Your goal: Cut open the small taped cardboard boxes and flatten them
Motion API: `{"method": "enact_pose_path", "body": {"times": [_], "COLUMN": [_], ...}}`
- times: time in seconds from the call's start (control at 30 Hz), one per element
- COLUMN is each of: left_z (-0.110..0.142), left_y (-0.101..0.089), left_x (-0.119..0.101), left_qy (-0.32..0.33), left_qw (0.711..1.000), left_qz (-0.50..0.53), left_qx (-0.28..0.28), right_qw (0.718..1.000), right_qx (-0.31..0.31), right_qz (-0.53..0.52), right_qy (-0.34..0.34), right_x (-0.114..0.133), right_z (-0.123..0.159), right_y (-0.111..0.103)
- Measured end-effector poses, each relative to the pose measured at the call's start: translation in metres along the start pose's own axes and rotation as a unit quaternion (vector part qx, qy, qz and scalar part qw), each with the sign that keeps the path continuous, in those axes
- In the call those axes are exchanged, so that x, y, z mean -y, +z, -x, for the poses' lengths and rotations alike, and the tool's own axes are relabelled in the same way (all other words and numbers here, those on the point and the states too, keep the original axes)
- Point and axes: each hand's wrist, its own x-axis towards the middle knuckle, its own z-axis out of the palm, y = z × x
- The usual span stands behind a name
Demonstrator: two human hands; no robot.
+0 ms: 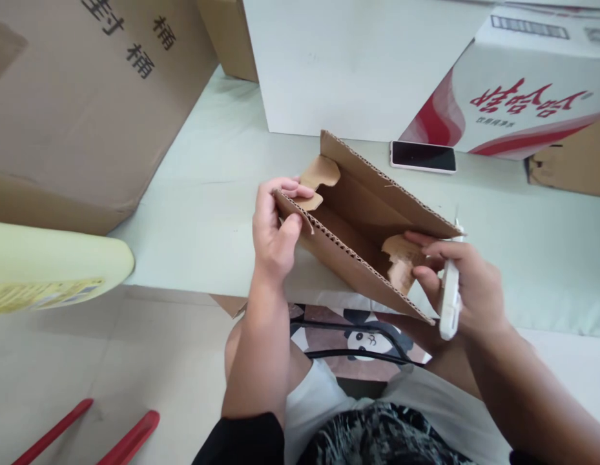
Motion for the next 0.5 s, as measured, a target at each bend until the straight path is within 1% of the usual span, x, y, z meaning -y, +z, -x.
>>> {"method": "enact_pose_path", "body": {"times": [0.07,0.13,0.2,0.27,0.37,0.43,0.5], "left_z": [0.002,0.003,0.004,0.004,0.004,0.004,0.004], "left_y": [0.010,0.021,0.031,0.040,0.052,0.059,0.064], "left_x": [-0.002,-0.004,-0.004,-0.002,0.005,0.012,0.018], "left_qy": [-0.002,-0.008,-0.017,-0.021,-0.008,0.005,0.023], "left_qw": [1.000,0.999,0.999,0.998,0.996,0.992,0.988], "left_qz": [-0.004,-0.009,-0.019,-0.037,-0.076,-0.113,-0.145], "left_qx": [0.018,0.032,0.041,0.047,0.052,0.055,0.051], "right_qw": [1.000,0.998,0.993,0.983,0.961,0.955,0.956], "right_qx": [-0.016,-0.047,-0.101,-0.161,-0.236,-0.247,-0.217], "right_qz": [0.016,0.033,0.050,0.048,-0.018,-0.094,-0.177], "right_qy": [-0.011,-0.008,-0.024,-0.070,-0.140,-0.137,-0.091], "right_x": [-0.003,-0.006,-0.012,-0.022,-0.038,-0.046,-0.049], "right_z": [0.007,0.013,0.015,0.010,-0.007,-0.016,-0.020], "right_y": [-0.006,-0.010,-0.015,-0.020,-0.025,-0.024,-0.018]}}
